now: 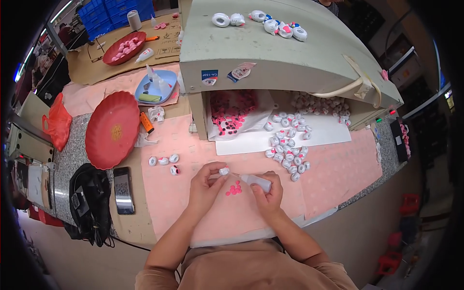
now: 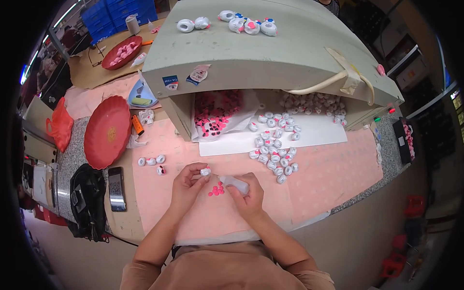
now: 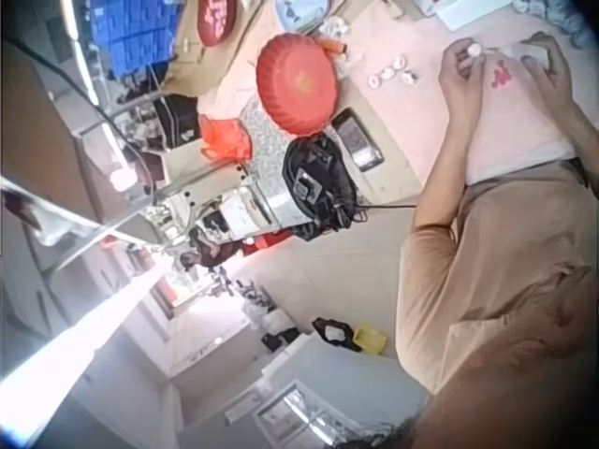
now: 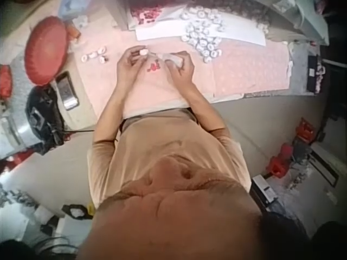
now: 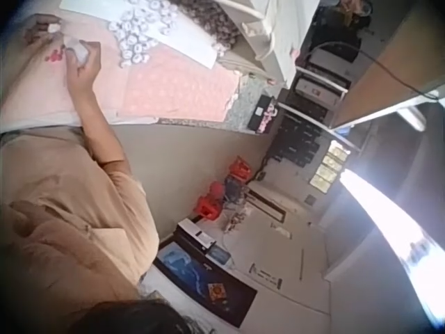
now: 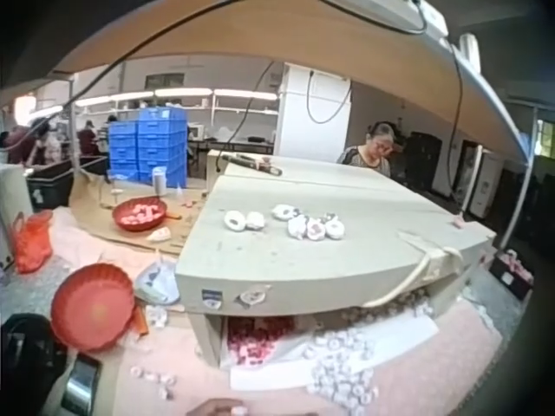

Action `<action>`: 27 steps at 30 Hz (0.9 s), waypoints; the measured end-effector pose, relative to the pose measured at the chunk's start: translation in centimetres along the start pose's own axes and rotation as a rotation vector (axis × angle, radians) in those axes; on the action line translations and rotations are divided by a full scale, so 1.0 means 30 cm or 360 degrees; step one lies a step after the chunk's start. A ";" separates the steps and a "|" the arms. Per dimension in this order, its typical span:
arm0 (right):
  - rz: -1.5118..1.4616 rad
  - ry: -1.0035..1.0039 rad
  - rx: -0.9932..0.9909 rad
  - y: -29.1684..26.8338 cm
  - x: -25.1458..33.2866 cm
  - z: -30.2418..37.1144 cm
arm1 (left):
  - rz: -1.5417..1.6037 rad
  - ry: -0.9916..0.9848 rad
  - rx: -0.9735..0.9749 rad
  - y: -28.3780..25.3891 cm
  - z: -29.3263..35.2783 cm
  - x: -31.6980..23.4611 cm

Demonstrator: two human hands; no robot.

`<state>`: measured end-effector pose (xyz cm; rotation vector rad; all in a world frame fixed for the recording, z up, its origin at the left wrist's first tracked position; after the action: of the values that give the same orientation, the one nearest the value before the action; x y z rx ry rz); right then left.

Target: Applying glue to small white plastic parts and assembling them with pink decorative inserts.

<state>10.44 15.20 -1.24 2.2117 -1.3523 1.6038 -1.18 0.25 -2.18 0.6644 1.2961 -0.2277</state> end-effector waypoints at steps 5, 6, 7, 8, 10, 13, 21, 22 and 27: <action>0.0015 0.0041 0.0034 0.000 0.007 -0.010 | 0.0026 -0.0010 0.0009 0.001 -0.007 0.004; 0.0018 0.0045 0.0041 -0.001 0.008 -0.011 | 0.0021 0.0002 0.0015 0.002 -0.008 0.002; 0.0020 0.0050 0.0048 -0.001 0.007 -0.012 | 0.0016 0.0014 0.0022 0.003 -0.009 0.001; 0.0021 0.0052 0.0049 0.000 0.007 -0.014 | 0.0016 0.0012 0.0022 0.003 -0.010 -0.001; 0.0011 -0.0003 0.0053 0.003 0.010 -0.018 | -0.0010 0.0012 0.0022 0.003 -0.011 -0.002; 0.0032 0.0067 0.0040 0.002 0.005 -0.016 | -0.0010 0.0019 0.0029 0.001 -0.010 0.000; -0.0009 0.0002 0.0076 0.001 0.016 -0.016 | -0.0029 0.0100 0.0029 -0.002 -0.010 0.007; 0.0009 -0.0012 0.0077 -0.001 0.015 -0.015 | -0.0021 0.0100 0.0021 -0.001 -0.011 0.006; 0.0033 0.0027 0.0011 -0.004 0.014 -0.019 | -0.0013 -0.0019 0.0013 0.001 -0.006 0.003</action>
<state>10.12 15.33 -0.60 2.1902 -1.3717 1.6326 -1.28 0.40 -2.29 0.6636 1.2874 -0.2435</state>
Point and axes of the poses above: each hand's wrist, its own z-axis away from the middle knuckle, its own y-axis out of the palm, x = y × z, the point moved 3 cm from there along -z, towards the middle knuckle, and after that the axes turned 15 degrees about z, right-handed, at the moved point
